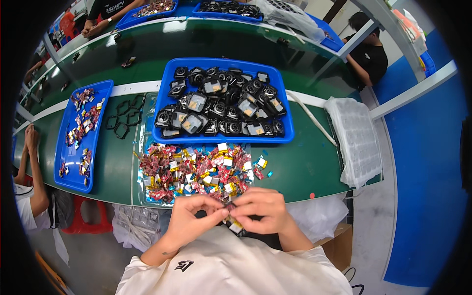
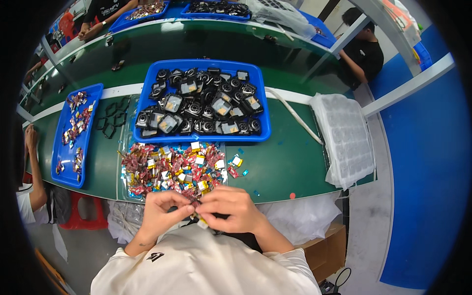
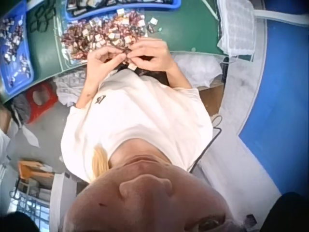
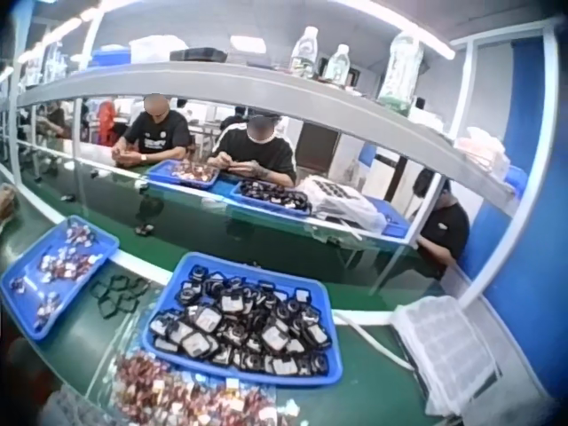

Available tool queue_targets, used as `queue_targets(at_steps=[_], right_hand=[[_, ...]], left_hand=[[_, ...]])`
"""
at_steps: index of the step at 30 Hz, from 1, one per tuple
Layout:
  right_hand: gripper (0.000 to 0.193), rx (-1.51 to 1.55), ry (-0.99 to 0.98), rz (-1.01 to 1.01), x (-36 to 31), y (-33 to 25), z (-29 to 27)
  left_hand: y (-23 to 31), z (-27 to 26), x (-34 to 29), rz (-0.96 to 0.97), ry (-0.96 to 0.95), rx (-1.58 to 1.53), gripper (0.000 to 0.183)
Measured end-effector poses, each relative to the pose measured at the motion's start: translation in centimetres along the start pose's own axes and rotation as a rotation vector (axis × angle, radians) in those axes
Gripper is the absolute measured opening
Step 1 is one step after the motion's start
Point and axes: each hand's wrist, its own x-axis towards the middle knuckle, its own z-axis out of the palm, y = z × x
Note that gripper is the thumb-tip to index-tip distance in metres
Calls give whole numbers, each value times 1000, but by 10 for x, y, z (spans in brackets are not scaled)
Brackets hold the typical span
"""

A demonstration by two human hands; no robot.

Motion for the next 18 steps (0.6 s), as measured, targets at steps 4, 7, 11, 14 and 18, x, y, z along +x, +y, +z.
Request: queue_targets(at_steps=[4,7,11,14,18], right_hand=[[17,17,-70,-79,9,-9,-16],[13,-72,-87,-90,21,-5,-33],[9,-399,195,47,62,28,-90],[21,-360,530,264,95,95,-142],[26,-657,611,544,105,189,-203]], left_hand=[[1,-4,1,74,-187,172,16],[4,1,4,77,-150,-33,36],[0,-5,2,181,-77,-116,30],[5,-7,-3,203,-73,-41,23],[2,-3,-7,194,-66,-44,20]])
